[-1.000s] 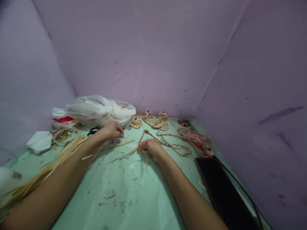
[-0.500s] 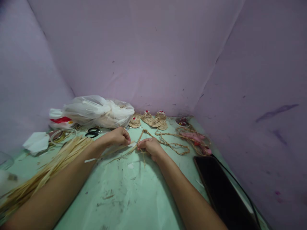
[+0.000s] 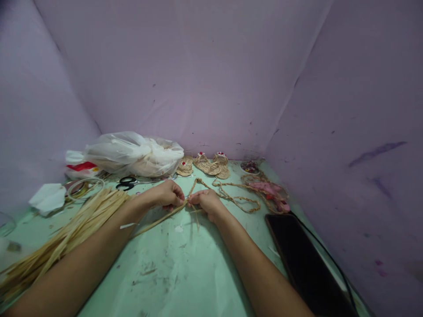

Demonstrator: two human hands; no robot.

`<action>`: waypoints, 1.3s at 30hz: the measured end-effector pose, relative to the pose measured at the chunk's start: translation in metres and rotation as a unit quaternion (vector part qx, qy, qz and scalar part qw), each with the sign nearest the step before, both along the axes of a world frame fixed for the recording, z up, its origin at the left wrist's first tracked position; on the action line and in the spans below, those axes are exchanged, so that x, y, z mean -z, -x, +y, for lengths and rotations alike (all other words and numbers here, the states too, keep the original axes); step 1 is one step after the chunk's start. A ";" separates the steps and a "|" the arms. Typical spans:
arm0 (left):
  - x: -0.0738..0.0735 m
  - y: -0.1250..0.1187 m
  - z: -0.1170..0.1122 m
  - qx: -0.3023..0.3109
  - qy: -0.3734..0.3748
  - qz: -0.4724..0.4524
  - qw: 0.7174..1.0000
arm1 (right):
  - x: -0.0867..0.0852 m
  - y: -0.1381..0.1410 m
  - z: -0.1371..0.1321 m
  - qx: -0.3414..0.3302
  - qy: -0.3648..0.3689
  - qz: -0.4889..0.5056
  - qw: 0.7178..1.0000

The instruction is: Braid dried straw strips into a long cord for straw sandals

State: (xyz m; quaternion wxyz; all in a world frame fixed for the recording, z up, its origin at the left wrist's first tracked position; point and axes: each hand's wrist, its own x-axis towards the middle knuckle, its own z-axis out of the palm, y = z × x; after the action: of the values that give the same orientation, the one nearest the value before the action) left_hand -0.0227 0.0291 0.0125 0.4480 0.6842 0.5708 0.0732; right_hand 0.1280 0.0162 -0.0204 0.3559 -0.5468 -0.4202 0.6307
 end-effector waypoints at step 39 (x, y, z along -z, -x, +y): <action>0.017 -0.024 -0.005 -0.150 0.033 -0.061 0.986 | -0.024 0.003 -0.017 -0.085 -0.238 -0.530 0.809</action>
State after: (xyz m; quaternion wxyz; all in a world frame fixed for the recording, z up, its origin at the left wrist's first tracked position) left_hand 0.0012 0.0238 -0.0047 0.4885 0.5699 0.6405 0.1625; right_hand 0.1249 -0.0006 0.0034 0.1421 -0.6564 -0.7254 0.1505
